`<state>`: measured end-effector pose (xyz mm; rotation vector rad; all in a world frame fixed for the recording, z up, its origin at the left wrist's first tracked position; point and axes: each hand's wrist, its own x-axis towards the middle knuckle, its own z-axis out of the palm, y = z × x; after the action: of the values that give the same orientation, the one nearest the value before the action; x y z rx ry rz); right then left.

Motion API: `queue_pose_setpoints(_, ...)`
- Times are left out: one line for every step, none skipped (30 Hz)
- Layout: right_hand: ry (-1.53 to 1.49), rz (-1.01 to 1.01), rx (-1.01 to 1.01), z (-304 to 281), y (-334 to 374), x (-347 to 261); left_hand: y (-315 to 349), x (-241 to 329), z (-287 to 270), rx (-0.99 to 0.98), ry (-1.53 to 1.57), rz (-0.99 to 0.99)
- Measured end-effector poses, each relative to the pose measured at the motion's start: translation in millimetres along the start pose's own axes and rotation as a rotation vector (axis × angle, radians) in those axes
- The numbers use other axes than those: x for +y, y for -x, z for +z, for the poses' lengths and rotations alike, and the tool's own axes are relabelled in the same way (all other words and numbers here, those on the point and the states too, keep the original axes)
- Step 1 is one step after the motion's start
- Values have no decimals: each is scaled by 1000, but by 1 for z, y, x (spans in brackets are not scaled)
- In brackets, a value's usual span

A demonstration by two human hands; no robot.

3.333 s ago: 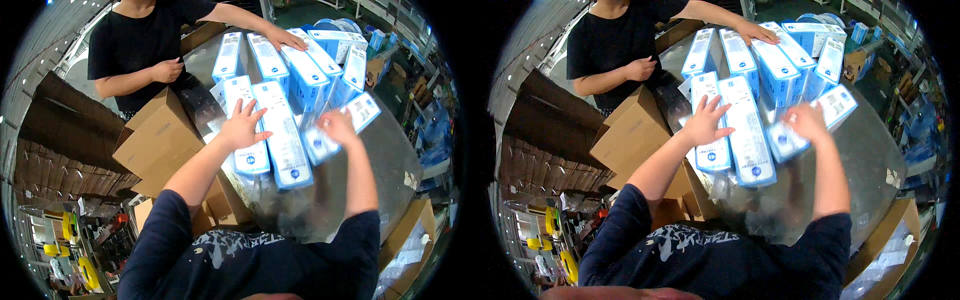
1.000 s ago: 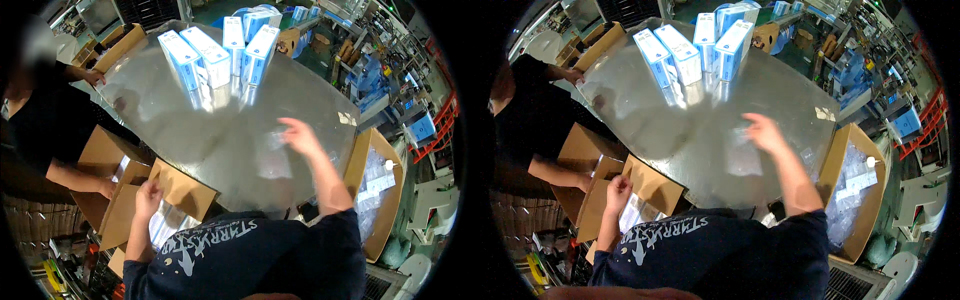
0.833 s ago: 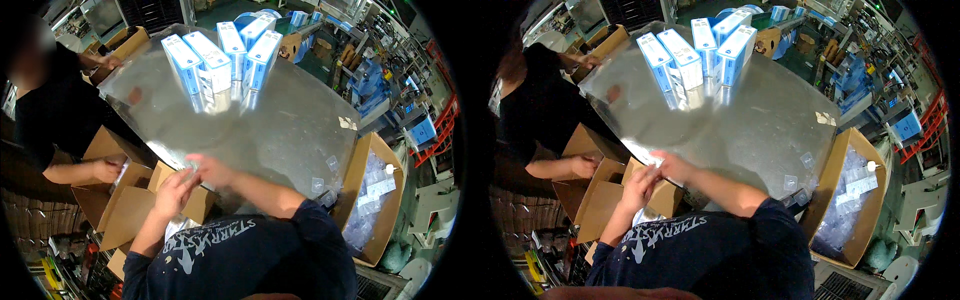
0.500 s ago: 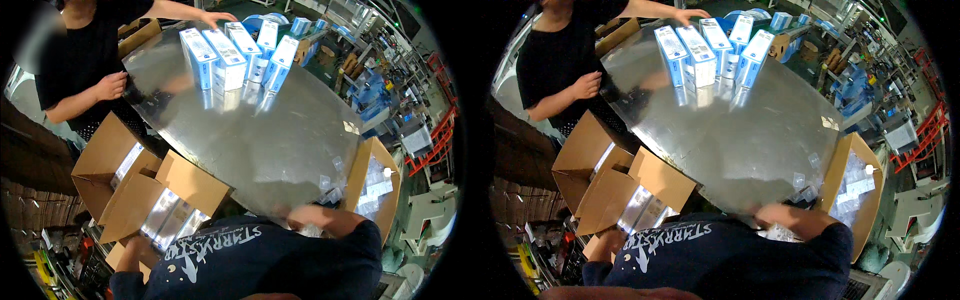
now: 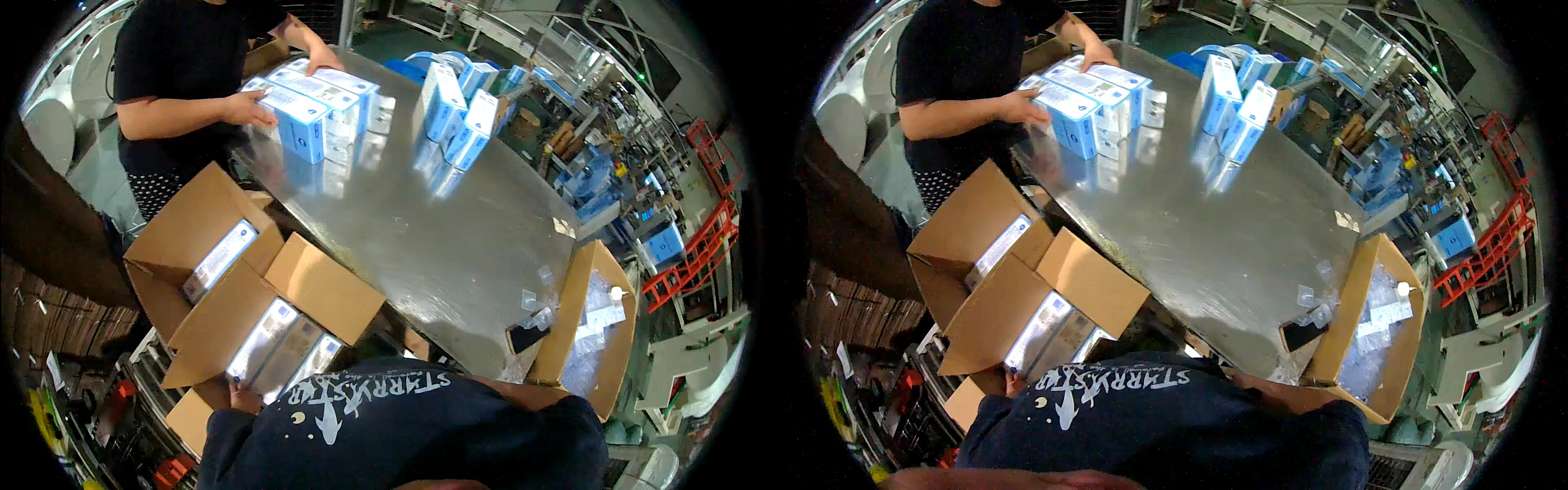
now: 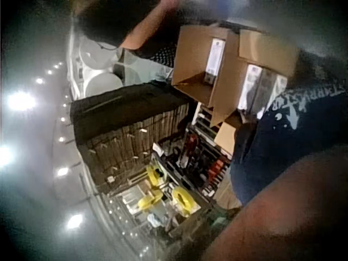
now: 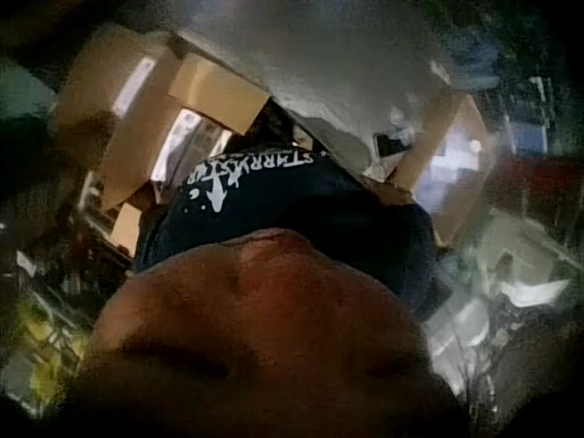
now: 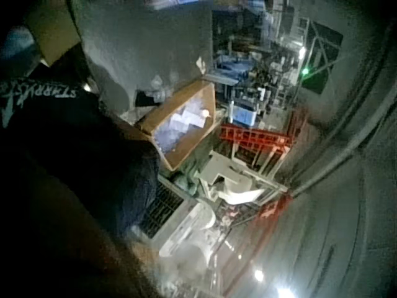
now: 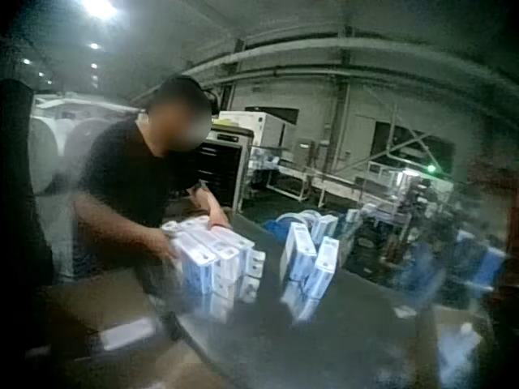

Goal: The person places packaged items into cardboard boxes, folds the box flaps, and moves the filled boxes onto a conveyor belt in a warehouse setting.

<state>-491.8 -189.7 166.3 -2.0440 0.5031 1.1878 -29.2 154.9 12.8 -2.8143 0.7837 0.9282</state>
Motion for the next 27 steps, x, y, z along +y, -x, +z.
queue_pose_setpoints(3,-19,22,-11,-4,-6,-1,1,0,8,6,12)
queue_pose_setpoints(6,-45,57,-23,-6,-13,-1,0,2,6,10,31)
queue_pose_setpoints(12,-74,108,-36,-8,-18,-3,4,0,9,0,56)
queue_pose_setpoints(27,-122,186,-57,-8,-26,-2,5,-1,9,12,81)
queue_pose_setpoints(25,-192,300,-76,-12,-33,-3,6,-8,1,0,123)
queue_pose_setpoints(23,-271,468,-100,-16,-44,-6,12,-19,0,-11,167)
queue_pose_setpoints(25,-356,657,-129,-23,-55,-7,18,-34,-4,-22,228)
queue_pose_setpoints(41,-400,848,-167,-25,-74,-10,31,-52,-16,-20,323)
queue_pose_setpoints(33,-340,987,-204,-17,-95,-12,47,-72,-36,-3,440)
queue_pose_setpoints(60,-346,1020,-239,-14,-108,-11,64,-96,-45,25,541)
queue_pose_setpoints(79,-342,1057,-266,-14,-113,-4,90,-130,-117,68,618)
queue_pose_setpoints(164,-339,1044,-290,-15,-111,-6,110,-149,-45,97,723)
queue_pose_setpoints(252,-339,1033,-312,-17,-105,-7,132,-167,33,125,824)
queue_pose_setpoints(231,-309,1080,-330,-14,-97,-1,161,-194,83,138,836)
queue_pose_setpoints(220,-283,1135,-347,-7,-92,8,189,-222,147,154,849)
queue_pose_setpoints(131,-239,1193,-364,-3,-85,5,213,-238,153,224,885)
queue_pose_setpoints(34,-201,1246,-380,-1,-77,0,235,-252,161,287,912)
queue_pose_setpoints(56,-143,1290,-399,-5,-66,-7,254,-263,183,282,936)
queue_pose_setpoints(76,-64,1335,-414,-6,-53,-19,275,-270,195,280,977)
queue_pose_setpoints(118,-57,1373,-430,-6,-43,-35,293,-275,251,251,1049)
queue_pose_setpoints(162,-39,1409,-446,-7,-33,-56,313,-278,302,227,1129)
queue_pose_setpoints(205,-26,1443,-462,-9,-22,-72,337,-285,250,149,1025)
queue_pose_setpoints(210,12,1451,-478,-9,-14,-85,361,-289,196,76,922)
queue_pose_setpoints(217,49,1459,-495,-7,-7,-100,381,-287,265,34,846)
queue_pose_setpoints(229,88,1465,-512,-7,1,-117,400,-280,333,-2,769)
queue_pose_setpoints(225,149,1463,-525,-10,11,-129,420,-276,395,-41,699)
queue_pose_setpoints(223,208,1460,-538,-13,18,-134,434,-269,397,-70,635)
